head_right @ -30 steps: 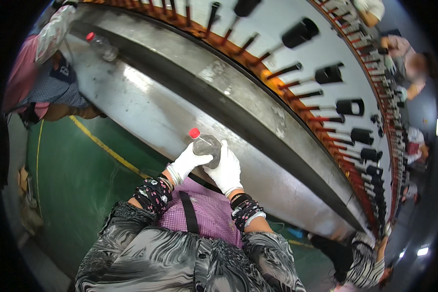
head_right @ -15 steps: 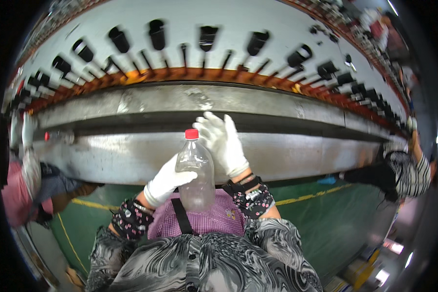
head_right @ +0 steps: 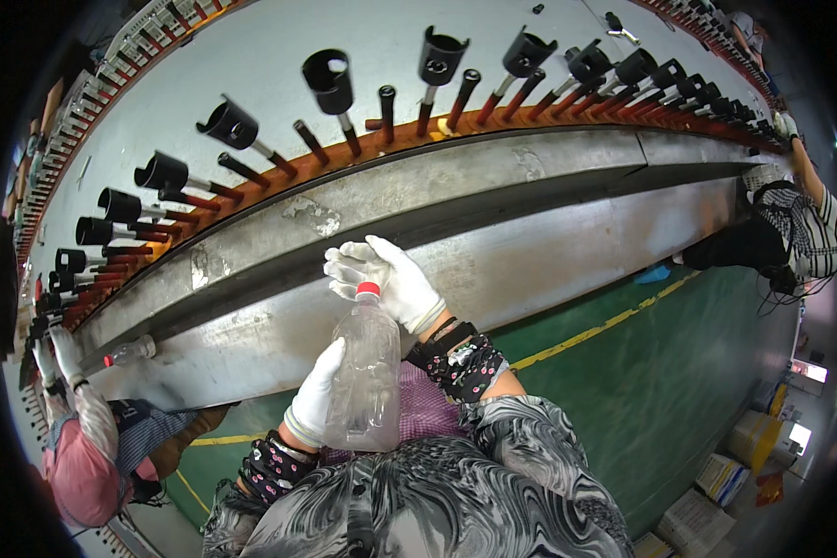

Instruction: The worker is assembling small black cylindrical plastic components on an industrial assembly line table.

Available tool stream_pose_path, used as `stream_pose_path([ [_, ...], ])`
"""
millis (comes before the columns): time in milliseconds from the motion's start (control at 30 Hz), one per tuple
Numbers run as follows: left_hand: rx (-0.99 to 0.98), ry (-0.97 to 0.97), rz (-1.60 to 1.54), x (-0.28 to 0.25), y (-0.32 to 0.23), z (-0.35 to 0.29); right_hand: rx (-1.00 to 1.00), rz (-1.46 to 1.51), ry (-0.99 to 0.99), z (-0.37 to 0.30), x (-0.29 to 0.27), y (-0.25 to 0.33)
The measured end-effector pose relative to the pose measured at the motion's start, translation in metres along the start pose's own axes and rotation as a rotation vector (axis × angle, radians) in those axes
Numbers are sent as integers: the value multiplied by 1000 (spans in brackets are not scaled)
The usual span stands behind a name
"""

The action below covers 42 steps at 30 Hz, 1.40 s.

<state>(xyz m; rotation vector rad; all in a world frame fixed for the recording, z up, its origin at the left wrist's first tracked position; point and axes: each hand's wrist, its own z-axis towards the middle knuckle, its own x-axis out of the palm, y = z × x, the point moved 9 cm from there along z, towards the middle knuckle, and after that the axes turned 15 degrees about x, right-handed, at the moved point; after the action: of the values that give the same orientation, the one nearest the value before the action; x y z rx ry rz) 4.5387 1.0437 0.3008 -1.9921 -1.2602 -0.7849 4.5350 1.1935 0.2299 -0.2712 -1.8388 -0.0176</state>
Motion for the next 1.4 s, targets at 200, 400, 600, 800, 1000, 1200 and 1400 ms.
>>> stream_pose_path([
  [200, -89, 0, 65, 27, 9, -1, -45, -34, 18, 3, 3, 20],
  [400, -95, 49, 62, 27, -1, 11, -44, -59, 22, 2, 4, 22],
  [600, -31, 98, 229, 15, -20, 23, -1, -145, -7, 0, 13, 12],
  [800, 198, 214, 566, 15, -53, 29, 36, -453, -117, -17, 39, 9],
  [1000, 553, 179, 459, -8, -89, 30, -12, -1151, -239, -48, 92, -8],
  [1200, 839, 183, 167, 4, -121, 39, 74, -895, -445, -33, 74, -43],
  [1400, 595, 53, -339, -54, -154, 99, 351, -339, -606, -42, 33, -107],
])
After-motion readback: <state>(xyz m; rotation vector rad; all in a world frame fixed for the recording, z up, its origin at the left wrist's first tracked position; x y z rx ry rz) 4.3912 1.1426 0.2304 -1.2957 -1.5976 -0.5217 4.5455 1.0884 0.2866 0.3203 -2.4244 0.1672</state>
